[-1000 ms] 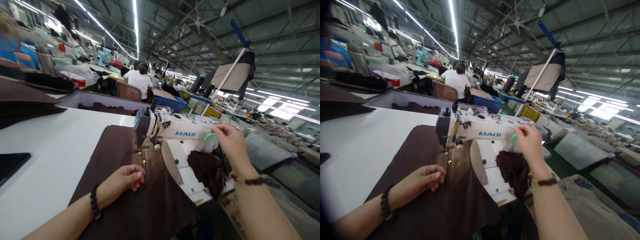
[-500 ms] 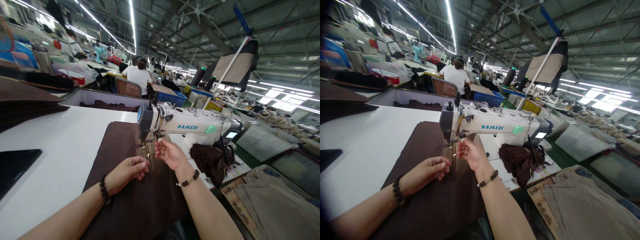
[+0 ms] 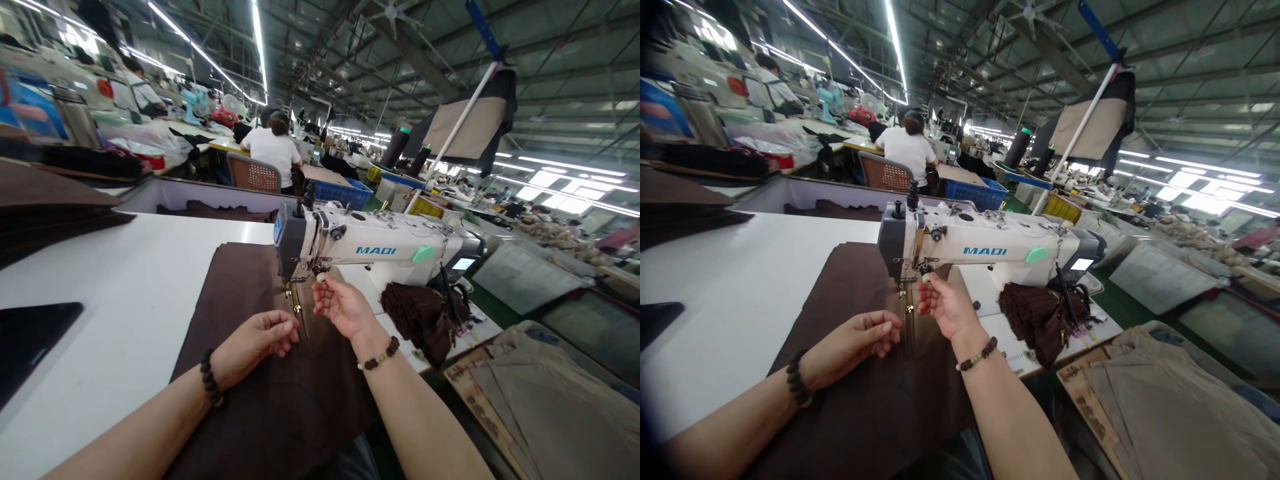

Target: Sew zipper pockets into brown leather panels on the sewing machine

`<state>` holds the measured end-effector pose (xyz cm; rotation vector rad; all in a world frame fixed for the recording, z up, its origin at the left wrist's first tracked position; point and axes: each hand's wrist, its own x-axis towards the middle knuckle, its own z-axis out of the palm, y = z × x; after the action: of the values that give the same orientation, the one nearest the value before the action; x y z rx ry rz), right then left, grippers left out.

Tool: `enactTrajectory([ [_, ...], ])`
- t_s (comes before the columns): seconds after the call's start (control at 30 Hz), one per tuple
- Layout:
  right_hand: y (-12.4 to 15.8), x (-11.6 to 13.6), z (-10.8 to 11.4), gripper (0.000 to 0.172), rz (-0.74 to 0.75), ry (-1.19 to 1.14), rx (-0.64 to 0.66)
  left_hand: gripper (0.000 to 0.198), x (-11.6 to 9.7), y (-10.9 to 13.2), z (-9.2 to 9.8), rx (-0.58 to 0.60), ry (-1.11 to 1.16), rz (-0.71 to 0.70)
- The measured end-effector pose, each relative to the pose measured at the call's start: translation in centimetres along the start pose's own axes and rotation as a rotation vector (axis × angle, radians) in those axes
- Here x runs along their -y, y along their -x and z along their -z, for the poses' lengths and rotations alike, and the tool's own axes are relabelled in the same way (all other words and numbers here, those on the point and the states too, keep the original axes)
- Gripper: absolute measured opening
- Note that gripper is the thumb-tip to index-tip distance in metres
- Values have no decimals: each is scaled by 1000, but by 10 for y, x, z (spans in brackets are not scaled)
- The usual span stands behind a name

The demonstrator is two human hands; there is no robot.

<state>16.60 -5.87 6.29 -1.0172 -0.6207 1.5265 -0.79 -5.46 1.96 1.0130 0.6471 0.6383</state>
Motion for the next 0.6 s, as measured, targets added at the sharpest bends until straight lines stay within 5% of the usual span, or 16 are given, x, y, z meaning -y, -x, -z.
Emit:
enactTrajectory([
  [0.6,-3,1,8,31,-6,138,57,43,-1,1,-2,-13,-25,10],
])
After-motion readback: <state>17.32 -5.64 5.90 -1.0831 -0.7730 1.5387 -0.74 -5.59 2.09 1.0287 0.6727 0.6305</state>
